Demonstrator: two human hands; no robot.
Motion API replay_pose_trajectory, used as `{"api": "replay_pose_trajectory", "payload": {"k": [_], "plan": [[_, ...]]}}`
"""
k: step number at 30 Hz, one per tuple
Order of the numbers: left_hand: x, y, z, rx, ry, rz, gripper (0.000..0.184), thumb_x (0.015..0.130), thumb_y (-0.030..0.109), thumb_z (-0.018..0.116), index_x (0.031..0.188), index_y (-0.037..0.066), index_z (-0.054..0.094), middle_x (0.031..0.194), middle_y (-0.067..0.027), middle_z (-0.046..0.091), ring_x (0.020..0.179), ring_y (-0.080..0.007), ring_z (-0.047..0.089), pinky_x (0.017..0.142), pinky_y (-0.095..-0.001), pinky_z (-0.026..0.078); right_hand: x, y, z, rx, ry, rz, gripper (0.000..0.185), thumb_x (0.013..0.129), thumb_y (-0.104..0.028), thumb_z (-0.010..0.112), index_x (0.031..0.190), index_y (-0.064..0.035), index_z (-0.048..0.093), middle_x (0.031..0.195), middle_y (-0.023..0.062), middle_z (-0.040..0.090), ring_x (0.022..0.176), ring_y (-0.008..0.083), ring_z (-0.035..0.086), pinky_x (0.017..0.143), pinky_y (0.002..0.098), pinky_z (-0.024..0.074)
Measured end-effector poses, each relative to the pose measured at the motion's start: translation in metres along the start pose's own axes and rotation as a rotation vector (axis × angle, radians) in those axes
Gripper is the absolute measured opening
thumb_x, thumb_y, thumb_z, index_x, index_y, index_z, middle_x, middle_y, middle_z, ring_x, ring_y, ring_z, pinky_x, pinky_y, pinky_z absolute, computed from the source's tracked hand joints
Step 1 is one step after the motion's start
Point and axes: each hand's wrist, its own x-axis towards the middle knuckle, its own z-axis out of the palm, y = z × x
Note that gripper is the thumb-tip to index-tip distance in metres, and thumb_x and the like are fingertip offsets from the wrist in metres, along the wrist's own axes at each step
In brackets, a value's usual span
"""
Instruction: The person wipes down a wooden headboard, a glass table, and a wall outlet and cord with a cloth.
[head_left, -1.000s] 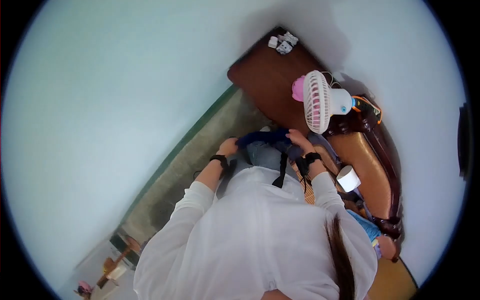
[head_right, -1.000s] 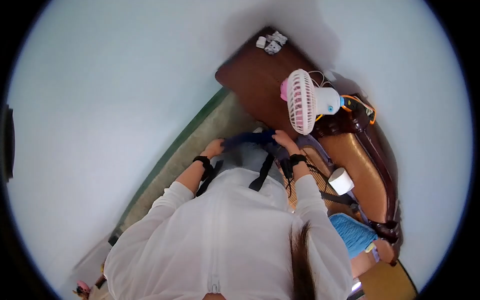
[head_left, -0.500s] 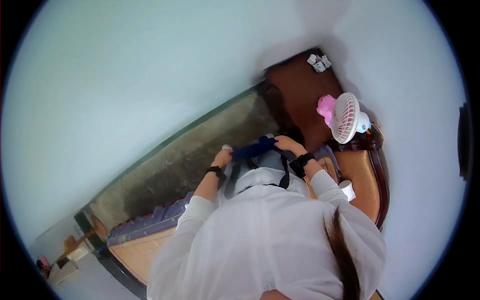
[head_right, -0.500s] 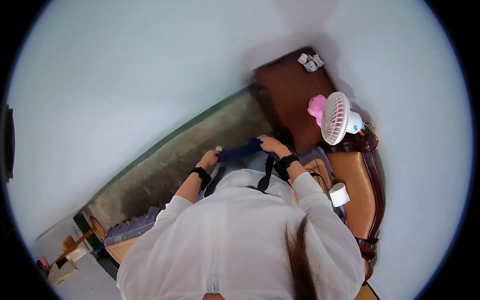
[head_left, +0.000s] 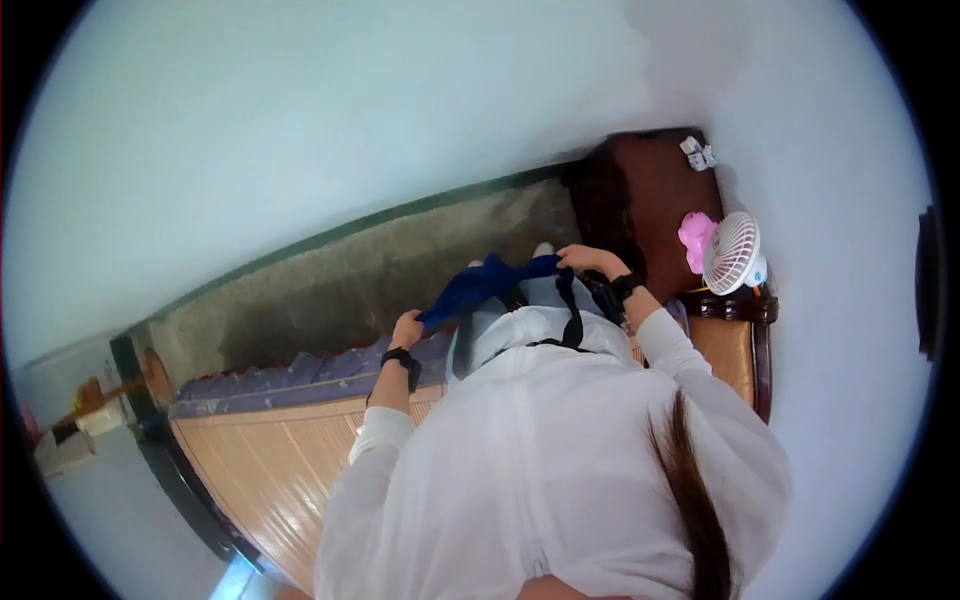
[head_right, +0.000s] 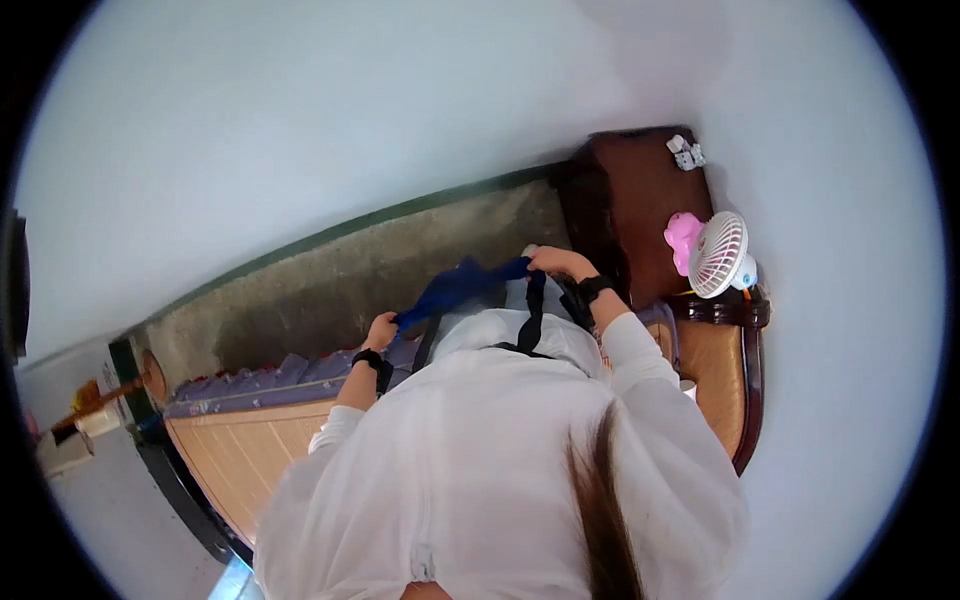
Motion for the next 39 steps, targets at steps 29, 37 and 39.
{"api": "replay_pose_trajectory", "payload": {"k": [29,37,39], "plan": [[-0.069,0.085,-0.204,-1.679,0.215,-0.122,0.041,0.084,0.055,0.049,0.094,0.016,0.059,0.082,0.0006,0.060,0.079,-0.0147,0.056,0.072,-0.0333,0.044,0.118,-0.391,0.157,-0.680,-0.333,-1.074,0.027,0.081,-0.025,0.052,0.093,-0.0021,0.058,0.092,0.0167,0.060,0.085,0.0324,0.056,0.073,0.0393,0.0437],[-0.019,0.019,-0.266,-1.616,0.567,-0.008,0.022,0.086,0.011,0.053,0.108,0.011,0.048,0.088,-0.0030,0.060,0.074,-0.0147,0.058,0.061,-0.0276,0.047,0.151,-0.471,0.177,-0.855,-0.366,-1.013,0.026,0.079,-0.028,0.055,0.086,-0.0032,0.058,0.079,0.0176,0.059,0.075,0.0341,0.055,0.064,0.0411,0.0418],[-0.018,0.026,-0.277,-1.640,0.684,-0.053,0.028,0.083,0.004,0.055,0.108,0.012,0.045,0.090,-0.0040,0.059,0.074,-0.0151,0.058,0.060,-0.0277,0.048,0.152,-0.480,0.174,-0.920,-0.337,-0.946,0.032,0.080,-0.034,0.057,0.088,-0.0036,0.058,0.080,0.0172,0.060,0.076,0.0328,0.056,0.065,0.0398,0.0425]]}}
